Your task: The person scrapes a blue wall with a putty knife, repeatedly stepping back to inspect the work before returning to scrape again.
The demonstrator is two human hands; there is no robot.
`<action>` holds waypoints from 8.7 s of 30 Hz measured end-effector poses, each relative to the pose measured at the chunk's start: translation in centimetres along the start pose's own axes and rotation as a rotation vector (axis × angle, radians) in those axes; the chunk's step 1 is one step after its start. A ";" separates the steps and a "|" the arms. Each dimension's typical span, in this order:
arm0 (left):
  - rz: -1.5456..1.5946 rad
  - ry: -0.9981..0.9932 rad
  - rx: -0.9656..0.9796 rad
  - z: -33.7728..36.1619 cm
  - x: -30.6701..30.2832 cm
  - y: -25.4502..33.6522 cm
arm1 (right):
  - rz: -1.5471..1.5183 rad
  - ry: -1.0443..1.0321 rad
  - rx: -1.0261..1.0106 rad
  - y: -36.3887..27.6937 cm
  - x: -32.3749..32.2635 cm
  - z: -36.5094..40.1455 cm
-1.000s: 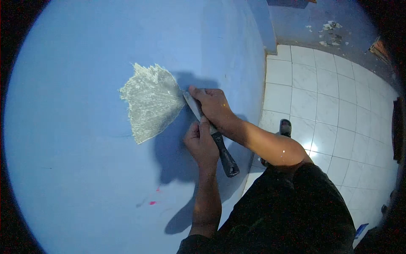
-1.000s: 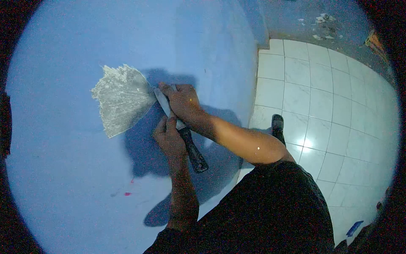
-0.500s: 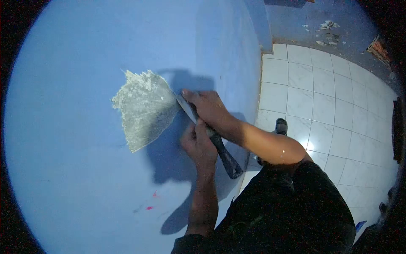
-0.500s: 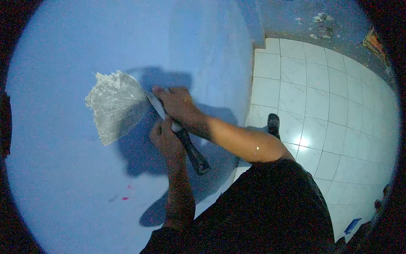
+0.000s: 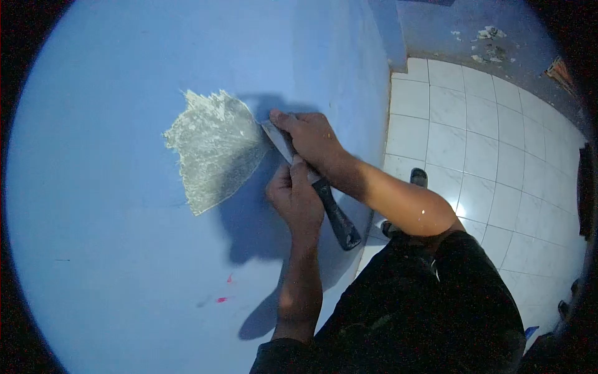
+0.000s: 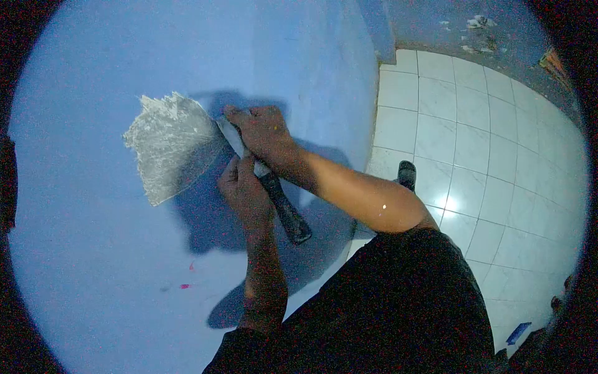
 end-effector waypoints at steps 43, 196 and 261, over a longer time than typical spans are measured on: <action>0.121 0.053 0.042 0.1 0.5 0.5 | -0.088 -0.035 -0.046 1.1 0.6 -0.5; 0.672 0.456 -0.453 0.1 28.5 -5.5 | 0.577 -1.388 0.007 2.2 -37.7 -18.5; 1.282 1.022 0.165 -7.3 10.1 0.2 | 0.052 -1.548 -0.368 -0.6 -11.0 -9.3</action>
Point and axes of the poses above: each hand's wrist, its own z-axis away from the middle knuckle, its own x-axis out of the palm, y = z × x, the point moved 2 cm from there along -z, towards the middle knuckle, and after that the axes turned 14 degrees about -x, right-handed, at the moved point
